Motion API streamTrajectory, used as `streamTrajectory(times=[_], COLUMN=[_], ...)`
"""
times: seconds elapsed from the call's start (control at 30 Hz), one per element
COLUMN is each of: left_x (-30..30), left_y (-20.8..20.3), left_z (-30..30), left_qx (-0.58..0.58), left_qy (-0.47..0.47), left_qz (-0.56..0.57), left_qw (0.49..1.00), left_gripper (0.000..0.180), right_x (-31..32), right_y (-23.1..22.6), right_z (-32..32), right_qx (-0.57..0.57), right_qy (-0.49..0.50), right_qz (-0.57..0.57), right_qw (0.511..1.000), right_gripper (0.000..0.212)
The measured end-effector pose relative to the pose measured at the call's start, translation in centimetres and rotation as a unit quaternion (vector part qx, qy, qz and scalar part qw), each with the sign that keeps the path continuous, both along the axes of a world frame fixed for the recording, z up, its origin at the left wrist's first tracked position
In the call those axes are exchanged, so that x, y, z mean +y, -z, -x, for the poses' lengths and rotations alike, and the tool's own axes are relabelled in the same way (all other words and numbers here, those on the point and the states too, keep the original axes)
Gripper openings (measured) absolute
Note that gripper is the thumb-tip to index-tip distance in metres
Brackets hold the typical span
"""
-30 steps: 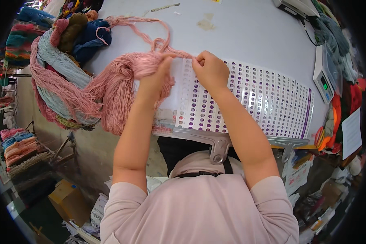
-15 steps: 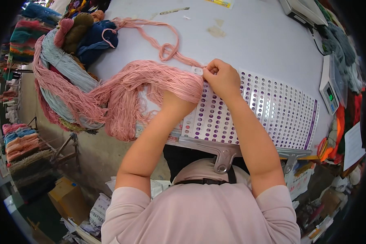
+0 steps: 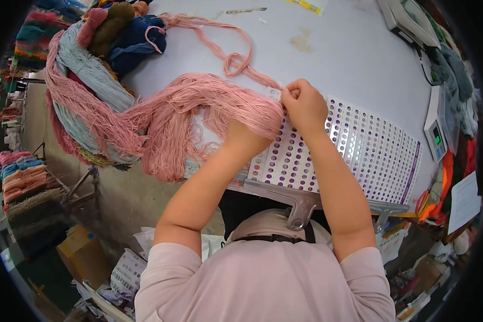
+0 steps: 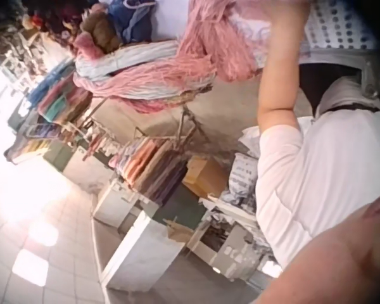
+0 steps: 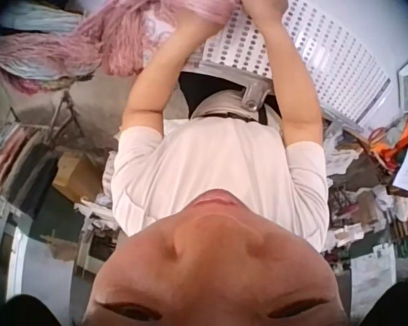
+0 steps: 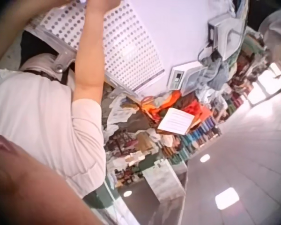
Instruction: Organizing and separating bundles of pink yarn using a template board as a guide.
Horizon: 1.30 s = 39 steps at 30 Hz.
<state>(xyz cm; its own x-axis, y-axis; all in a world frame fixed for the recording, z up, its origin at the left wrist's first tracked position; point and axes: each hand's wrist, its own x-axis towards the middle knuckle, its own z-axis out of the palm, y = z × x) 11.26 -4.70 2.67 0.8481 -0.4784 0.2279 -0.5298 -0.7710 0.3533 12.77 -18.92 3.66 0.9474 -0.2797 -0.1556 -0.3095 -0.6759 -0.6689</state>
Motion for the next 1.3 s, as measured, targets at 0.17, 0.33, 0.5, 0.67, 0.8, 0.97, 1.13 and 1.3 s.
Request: streamTrajectory(times=[0.17, 0.33, 0.5, 0.67, 0.8, 0.97, 1.13, 1.3], left_x=[0.5, 0.3, 0.1, 0.1, 0.4, 0.3, 0.1, 0.3], left_y=[0.5, 0.5, 0.7, 0.7, 0.8, 1.3, 1.0, 1.1], left_z=[0.2, 0.1, 0.3, 0.1, 0.2, 0.1, 0.2, 0.1], left_qx=[0.03, 0.029, -0.017, -0.014, -0.033, -0.02, -0.013, -0.037], left_qy=[0.005, 0.011, -0.008, 0.002, 0.01, 0.003, -0.006, 0.005], left_qz=[0.018, 0.001, 0.017, 0.024, 0.039, 0.046, 0.033, 0.021], left_qw=[0.999, 1.0, 1.0, 1.0, 0.999, 0.999, 0.999, 0.999], left_gripper=[0.014, 0.025, 0.015, 0.015, 0.011, 0.013, 0.015, 0.016], right_x=[0.2, -0.6, -0.2, 0.6, 1.5, 0.6, -1.1, -1.6], right_y=[0.7, -0.1, 0.2, 0.6, 0.4, 1.2, 0.8, -0.9], right_z=[-0.4, -0.9, -0.9, -0.4, -0.3, -0.7, -1.9, -2.0], right_qx=[0.005, 0.071, 0.046, -0.012, -0.048, -0.059, -0.004, 0.063], right_qy=[-0.024, -0.016, -0.016, 0.034, 0.029, 0.014, -0.041, -0.084], right_qz=[0.03, -0.068, -0.082, -0.034, 0.003, -0.086, -0.193, -0.238], right_qw=[0.999, 0.995, 0.995, 0.999, 0.998, 0.994, 0.98, 0.966], right_gripper=[0.017, 0.016, 0.017, 0.015, 0.013, 0.015, 0.021, 0.025])
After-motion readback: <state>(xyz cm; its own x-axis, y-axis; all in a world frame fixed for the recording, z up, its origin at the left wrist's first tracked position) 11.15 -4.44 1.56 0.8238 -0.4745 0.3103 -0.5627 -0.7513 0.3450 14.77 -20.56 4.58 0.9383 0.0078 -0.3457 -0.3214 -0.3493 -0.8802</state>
